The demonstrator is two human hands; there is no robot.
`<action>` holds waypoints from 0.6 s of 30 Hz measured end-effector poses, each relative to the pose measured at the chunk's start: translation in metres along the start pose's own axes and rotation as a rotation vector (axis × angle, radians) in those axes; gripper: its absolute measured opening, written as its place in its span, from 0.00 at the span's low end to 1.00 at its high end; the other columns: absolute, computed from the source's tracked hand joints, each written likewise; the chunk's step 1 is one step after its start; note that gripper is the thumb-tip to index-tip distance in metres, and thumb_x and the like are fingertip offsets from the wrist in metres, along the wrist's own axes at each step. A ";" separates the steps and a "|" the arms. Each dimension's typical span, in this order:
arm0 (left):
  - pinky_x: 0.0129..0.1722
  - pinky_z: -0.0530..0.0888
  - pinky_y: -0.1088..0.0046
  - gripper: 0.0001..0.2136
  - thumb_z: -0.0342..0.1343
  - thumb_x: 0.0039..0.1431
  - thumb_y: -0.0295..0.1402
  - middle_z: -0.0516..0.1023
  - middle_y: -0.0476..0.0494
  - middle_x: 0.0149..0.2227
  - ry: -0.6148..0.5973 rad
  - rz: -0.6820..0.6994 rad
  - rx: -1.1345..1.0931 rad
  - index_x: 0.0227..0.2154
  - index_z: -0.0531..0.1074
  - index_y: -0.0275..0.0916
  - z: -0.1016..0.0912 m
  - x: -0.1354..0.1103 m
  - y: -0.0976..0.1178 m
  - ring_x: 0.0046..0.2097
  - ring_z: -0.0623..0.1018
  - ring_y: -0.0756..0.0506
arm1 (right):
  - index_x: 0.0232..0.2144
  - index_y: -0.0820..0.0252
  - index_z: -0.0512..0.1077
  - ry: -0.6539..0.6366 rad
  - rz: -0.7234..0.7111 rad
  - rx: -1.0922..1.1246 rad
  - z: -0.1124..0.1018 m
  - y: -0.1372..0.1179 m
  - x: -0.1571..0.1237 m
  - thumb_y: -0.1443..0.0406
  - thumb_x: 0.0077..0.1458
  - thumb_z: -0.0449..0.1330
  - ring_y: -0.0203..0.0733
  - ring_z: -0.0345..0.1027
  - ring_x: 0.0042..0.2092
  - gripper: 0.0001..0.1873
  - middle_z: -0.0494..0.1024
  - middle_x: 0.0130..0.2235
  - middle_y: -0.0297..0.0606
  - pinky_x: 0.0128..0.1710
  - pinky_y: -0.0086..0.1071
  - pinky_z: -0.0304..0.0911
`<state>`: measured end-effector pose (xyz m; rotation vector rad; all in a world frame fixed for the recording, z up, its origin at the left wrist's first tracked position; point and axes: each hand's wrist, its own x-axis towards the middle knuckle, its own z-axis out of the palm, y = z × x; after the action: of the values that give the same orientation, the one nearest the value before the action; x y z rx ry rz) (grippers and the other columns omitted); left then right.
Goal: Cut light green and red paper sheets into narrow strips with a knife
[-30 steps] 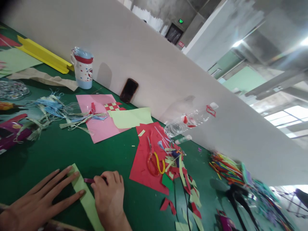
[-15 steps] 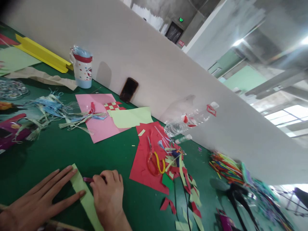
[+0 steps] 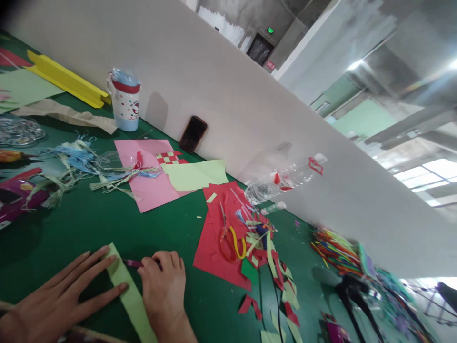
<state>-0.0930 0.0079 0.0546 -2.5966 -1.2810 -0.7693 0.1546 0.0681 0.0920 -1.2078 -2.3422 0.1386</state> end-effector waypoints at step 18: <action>0.78 0.37 0.55 0.48 0.53 0.52 0.75 0.71 0.42 0.67 -0.054 0.020 0.052 0.73 0.59 0.62 0.000 -0.006 -0.004 0.81 0.42 0.34 | 0.42 0.52 0.80 0.027 -0.039 -0.007 0.002 -0.005 0.009 0.63 0.72 0.63 0.44 0.72 0.38 0.05 0.80 0.39 0.36 0.37 0.38 0.62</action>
<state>-0.0991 0.0069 0.0512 -2.6022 -1.2693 -0.6578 0.1462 0.0723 0.0950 -1.1601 -2.3427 0.0998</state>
